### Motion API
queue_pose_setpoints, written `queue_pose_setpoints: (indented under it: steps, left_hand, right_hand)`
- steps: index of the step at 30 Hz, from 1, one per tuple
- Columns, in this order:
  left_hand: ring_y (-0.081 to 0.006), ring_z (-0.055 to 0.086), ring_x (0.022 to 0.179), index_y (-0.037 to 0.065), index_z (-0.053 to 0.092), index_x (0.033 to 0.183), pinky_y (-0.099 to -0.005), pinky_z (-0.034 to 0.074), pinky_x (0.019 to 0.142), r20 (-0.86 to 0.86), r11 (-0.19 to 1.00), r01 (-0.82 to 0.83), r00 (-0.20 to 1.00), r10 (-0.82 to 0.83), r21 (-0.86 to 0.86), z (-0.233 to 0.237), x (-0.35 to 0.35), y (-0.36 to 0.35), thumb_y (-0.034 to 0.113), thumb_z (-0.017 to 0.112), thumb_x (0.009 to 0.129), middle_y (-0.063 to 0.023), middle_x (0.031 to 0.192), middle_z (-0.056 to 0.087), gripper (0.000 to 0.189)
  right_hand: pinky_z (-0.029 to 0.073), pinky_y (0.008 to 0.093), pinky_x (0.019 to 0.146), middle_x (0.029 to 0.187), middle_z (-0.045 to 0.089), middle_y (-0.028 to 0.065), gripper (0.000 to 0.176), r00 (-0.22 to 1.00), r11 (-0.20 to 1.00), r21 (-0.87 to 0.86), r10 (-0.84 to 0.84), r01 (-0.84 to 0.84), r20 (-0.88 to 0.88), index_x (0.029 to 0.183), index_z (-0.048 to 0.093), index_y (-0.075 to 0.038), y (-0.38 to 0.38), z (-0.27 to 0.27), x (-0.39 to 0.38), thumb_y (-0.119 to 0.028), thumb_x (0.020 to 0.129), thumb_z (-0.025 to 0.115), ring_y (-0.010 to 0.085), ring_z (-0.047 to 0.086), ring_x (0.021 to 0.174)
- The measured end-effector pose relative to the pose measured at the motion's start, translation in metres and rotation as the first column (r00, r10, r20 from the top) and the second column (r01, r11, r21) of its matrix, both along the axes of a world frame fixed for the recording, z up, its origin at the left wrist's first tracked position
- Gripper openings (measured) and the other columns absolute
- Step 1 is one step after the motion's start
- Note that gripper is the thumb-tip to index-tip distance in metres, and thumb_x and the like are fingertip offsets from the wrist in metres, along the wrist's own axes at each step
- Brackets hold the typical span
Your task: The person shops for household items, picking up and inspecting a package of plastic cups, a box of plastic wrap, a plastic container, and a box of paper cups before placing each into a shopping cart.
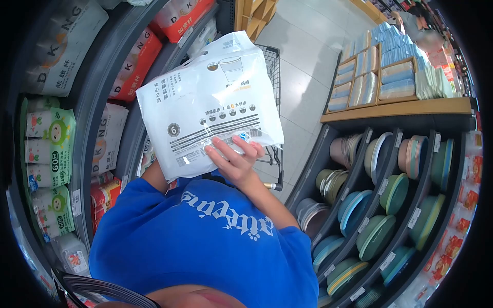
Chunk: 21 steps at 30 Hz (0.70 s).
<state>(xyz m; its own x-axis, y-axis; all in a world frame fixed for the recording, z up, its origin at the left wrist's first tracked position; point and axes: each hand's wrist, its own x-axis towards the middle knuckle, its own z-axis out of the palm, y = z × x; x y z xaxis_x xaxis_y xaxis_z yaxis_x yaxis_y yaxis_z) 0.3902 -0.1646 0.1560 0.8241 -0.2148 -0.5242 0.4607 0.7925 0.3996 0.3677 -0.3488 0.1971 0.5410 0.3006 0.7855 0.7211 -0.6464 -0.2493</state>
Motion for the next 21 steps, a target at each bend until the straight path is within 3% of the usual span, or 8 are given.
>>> queue_pose_setpoints:
  steps: [5, 9, 11, 14, 17, 18, 19, 21]
  left_hand:
    - [-0.0369, 0.058, 0.124, 0.003, 0.041, 0.148, -0.0541, 0.045, 0.109, -0.009, 0.997, 0.042, 0.999, -0.043, -0.067, 0.006, 0.013, 0.001, 0.057, 0.043, 0.101, -0.0203, 0.141, 0.054, 0.071]
    - [-0.0368, 0.052, 0.131, 0.005, 0.035, 0.153, -0.0533, 0.041, 0.112, 0.047, 0.982, 0.000, 0.999, 0.009, -0.188, -0.038, 0.030, -0.001, 0.061, 0.040, 0.101, -0.0197, 0.149, 0.047, 0.076]
    - [-0.0344, 0.047, 0.138, 0.008, 0.032, 0.155, -0.0519, 0.036, 0.114, -0.041, 0.965, 0.023, 0.999, -0.035, -0.263, -0.056, 0.023, 0.000, 0.064, 0.035, 0.101, -0.0184, 0.153, 0.044, 0.078]
    - [-0.0303, 0.048, 0.137, 0.007, 0.045, 0.148, -0.0513, 0.035, 0.113, -0.109, 0.926, 0.239, 0.970, -0.216, 0.293, -0.089, -0.010, 0.014, 0.055, 0.040, 0.103, -0.0162, 0.146, 0.053, 0.066]
    - [-0.0325, 0.049, 0.135, 0.005, 0.049, 0.144, -0.0485, 0.039, 0.110, -0.031, 0.420, 0.245, 0.890, -0.456, 0.874, -0.159, -0.055, 0.053, 0.035, 0.063, 0.097, -0.0179, 0.142, 0.055, 0.057]
    - [-0.0351, 0.053, 0.129, 0.005, 0.047, 0.144, -0.0463, 0.041, 0.108, -0.114, 0.053, 0.156, 0.875, -0.471, 0.986, -0.158, -0.069, 0.062, 0.029, 0.067, 0.093, -0.0195, 0.140, 0.055, 0.060]
    - [-0.0377, 0.056, 0.124, 0.005, 0.045, 0.145, -0.0442, 0.044, 0.106, -0.199, -0.325, 0.047, 0.868, -0.455, 0.945, -0.156, -0.084, 0.070, 0.023, 0.071, 0.089, -0.0210, 0.139, 0.055, 0.064]
    - [-0.0416, 0.061, 0.114, 0.008, 0.041, 0.148, -0.0452, 0.049, 0.099, -0.287, -0.573, 0.031, 0.886, -0.363, 0.819, -0.175, -0.116, 0.085, 0.020, 0.069, 0.089, -0.0231, 0.138, 0.054, 0.067]
  right_hand:
    - [0.030, 0.0419, 0.102, 0.123, 0.065, 0.0013, 0.041, 0.988, 0.993, 0.106, -0.045, 0.061, -0.147, 0.118, 0.067, -0.015, 0.001, -0.042, 0.015, -0.012, 0.077, 0.072, 0.0228, 0.051, 0.120]
    - [0.038, 0.0452, 0.105, 0.124, 0.062, 0.0134, 0.051, 0.851, 0.945, 0.258, -0.038, 0.200, -0.523, 0.130, 0.055, -0.003, -0.015, -0.103, 0.033, -0.004, 0.082, 0.072, 0.0326, 0.055, 0.120]
    - [0.044, 0.0421, 0.104, 0.130, 0.060, 0.0141, 0.051, 0.444, 0.477, 0.617, 0.433, 0.626, -0.785, 0.132, 0.053, -0.002, -0.034, -0.131, 0.039, 0.001, 0.085, 0.071, 0.0297, 0.059, 0.118]
    - [0.048, 0.0406, 0.101, 0.134, 0.058, 0.0155, 0.053, 0.484, 0.211, 0.606, 0.430, 0.767, -0.762, 0.136, 0.048, 0.001, -0.067, -0.186, 0.041, 0.003, 0.088, 0.069, 0.0273, 0.062, 0.115]
    - [0.050, 0.0439, 0.101, 0.134, 0.059, 0.0174, 0.052, 0.497, 0.109, 0.594, 0.440, 0.797, -0.748, 0.138, 0.047, 0.003, -0.099, -0.210, 0.044, 0.001, 0.089, 0.066, 0.0303, 0.061, 0.118]
    - [0.050, 0.0453, 0.101, 0.133, 0.059, 0.0182, 0.052, 0.499, 0.086, 0.595, 0.459, 0.799, -0.735, 0.139, 0.047, 0.003, -0.109, -0.217, 0.046, 0.000, 0.090, 0.064, 0.0314, 0.061, 0.120]
    - [0.049, 0.0512, 0.102, 0.135, 0.057, 0.0184, 0.054, 0.448, 0.040, 0.541, 0.509, 0.840, -0.735, 0.141, 0.044, 0.002, -0.119, -0.226, 0.051, -0.001, 0.091, 0.063, 0.0339, 0.060, 0.121]
    - [0.047, 0.0631, 0.103, 0.137, 0.054, 0.0188, 0.059, 0.357, -0.044, 0.419, 0.609, 0.907, -0.708, 0.147, 0.039, -0.001, -0.131, -0.244, 0.064, -0.004, 0.092, 0.061, 0.0388, 0.058, 0.125]
